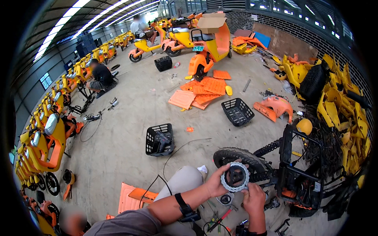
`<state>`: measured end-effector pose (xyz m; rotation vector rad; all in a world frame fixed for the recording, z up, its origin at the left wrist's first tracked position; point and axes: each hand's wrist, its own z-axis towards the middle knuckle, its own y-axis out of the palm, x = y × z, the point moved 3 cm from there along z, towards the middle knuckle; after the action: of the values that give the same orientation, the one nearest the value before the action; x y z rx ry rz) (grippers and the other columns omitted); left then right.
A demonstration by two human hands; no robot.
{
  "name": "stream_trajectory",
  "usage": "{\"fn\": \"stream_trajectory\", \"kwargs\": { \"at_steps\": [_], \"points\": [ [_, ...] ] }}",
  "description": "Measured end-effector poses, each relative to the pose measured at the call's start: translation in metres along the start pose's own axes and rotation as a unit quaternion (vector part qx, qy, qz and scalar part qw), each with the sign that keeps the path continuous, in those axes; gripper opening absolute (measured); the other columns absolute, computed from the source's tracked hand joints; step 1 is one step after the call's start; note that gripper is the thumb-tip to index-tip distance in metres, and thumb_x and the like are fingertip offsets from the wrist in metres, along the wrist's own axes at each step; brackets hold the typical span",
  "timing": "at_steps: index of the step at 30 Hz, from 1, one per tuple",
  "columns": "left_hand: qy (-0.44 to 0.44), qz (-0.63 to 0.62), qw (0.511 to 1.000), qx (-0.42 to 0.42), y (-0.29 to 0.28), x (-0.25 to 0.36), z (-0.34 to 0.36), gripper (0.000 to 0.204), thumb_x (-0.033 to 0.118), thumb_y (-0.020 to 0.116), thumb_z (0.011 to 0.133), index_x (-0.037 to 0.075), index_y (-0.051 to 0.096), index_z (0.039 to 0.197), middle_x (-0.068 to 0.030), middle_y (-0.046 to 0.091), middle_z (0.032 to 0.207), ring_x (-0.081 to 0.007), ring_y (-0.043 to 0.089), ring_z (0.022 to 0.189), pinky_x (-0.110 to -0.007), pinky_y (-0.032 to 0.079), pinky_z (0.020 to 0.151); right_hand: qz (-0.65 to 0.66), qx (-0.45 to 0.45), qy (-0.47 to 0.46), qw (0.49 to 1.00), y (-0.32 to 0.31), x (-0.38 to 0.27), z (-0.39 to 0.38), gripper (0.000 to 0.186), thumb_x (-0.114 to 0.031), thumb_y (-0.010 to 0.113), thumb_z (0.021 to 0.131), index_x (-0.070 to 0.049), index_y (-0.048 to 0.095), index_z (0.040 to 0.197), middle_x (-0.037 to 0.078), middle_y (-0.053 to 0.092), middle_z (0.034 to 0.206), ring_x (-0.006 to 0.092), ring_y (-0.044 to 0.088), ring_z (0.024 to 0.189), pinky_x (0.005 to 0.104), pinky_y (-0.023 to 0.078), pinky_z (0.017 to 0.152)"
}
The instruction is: The person holds a motorcycle wheel hub and fits a drive chain around the sprocket gear.
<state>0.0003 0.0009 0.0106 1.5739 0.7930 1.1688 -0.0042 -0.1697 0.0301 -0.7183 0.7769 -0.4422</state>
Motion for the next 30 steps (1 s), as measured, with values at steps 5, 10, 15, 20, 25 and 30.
{"fn": "stream_trajectory", "kwargs": {
  "at_steps": [5,10,15,20,25,30],
  "points": [
    [-0.012,-0.054,0.998,0.017,-0.005,0.0,0.0,0.055,0.047,0.036,0.1,0.015,0.038,0.145,-0.0112,0.046,0.144,-0.0306,0.048,0.129,-0.047,0.039,0.108,0.004,-0.021,0.008,1.0,0.001,-0.003,0.002,0.023,-0.006,0.069,0.073,0.001,0.06,0.093,0.019,0.062,0.085,0.04,0.061,0.079,0.0466,0.049,0.066],
    [0.001,-0.036,0.999,0.03,-0.009,0.0,-0.006,0.055,0.049,0.033,0.101,0.014,0.04,0.142,-0.011,0.047,0.143,-0.0307,0.05,0.127,-0.048,0.04,0.107,0.019,-0.054,0.035,0.998,0.004,-0.009,-0.001,0.02,-0.007,0.066,0.077,0.001,0.06,0.094,0.02,0.061,0.085,0.0421,0.06,0.08,0.0467,0.047,0.069],
    [0.012,-0.037,0.999,0.032,-0.017,-0.003,-0.022,0.056,0.049,0.033,0.101,0.013,0.04,0.142,-0.0115,0.049,0.141,-0.0311,0.05,0.127,-0.047,0.04,0.107,0.017,-0.058,0.034,0.998,0.01,-0.021,-0.011,0.02,-0.007,0.066,0.076,0.001,0.06,0.094,0.02,0.062,0.086,0.0421,0.06,0.08,0.0473,0.047,0.069],
    [0.012,-0.034,0.999,0.025,-0.021,-0.004,-0.032,0.056,0.048,0.032,0.101,0.011,0.04,0.142,-0.0115,0.049,0.142,-0.0317,0.05,0.127,-0.047,0.04,0.107,0.021,-0.052,0.038,0.998,0.014,-0.027,-0.021,0.021,-0.006,0.066,0.076,0.001,0.06,0.094,0.02,0.063,0.086,0.042,0.06,0.081,0.0471,0.047,0.069],
    [0.01,-0.035,0.999,0.019,-0.011,-0.001,-0.039,0.054,0.045,0.03,0.101,0.012,0.04,0.143,-0.0109,0.047,0.144,-0.03,0.049,0.129,-0.047,0.04,0.107,0.01,-0.042,0.025,0.999,0.012,-0.034,-0.025,0.023,-0.009,0.069,0.075,-0.001,0.061,0.095,0.018,0.063,0.086,0.0402,0.06,0.08,0.047,0.048,0.068],
    [0.019,-0.037,0.999,0.026,-0.014,-0.007,-0.037,0.054,0.045,0.028,0.102,0.012,0.039,0.144,-0.0091,0.046,0.146,-0.0289,0.048,0.13,-0.047,0.038,0.109,0.0,-0.042,0.03,0.999,0.004,-0.038,-0.021,0.023,-0.007,0.067,0.075,0.0,0.061,0.095,0.02,0.063,0.087,0.041,0.061,0.081,0.0463,0.048,0.069]
  ]
}}
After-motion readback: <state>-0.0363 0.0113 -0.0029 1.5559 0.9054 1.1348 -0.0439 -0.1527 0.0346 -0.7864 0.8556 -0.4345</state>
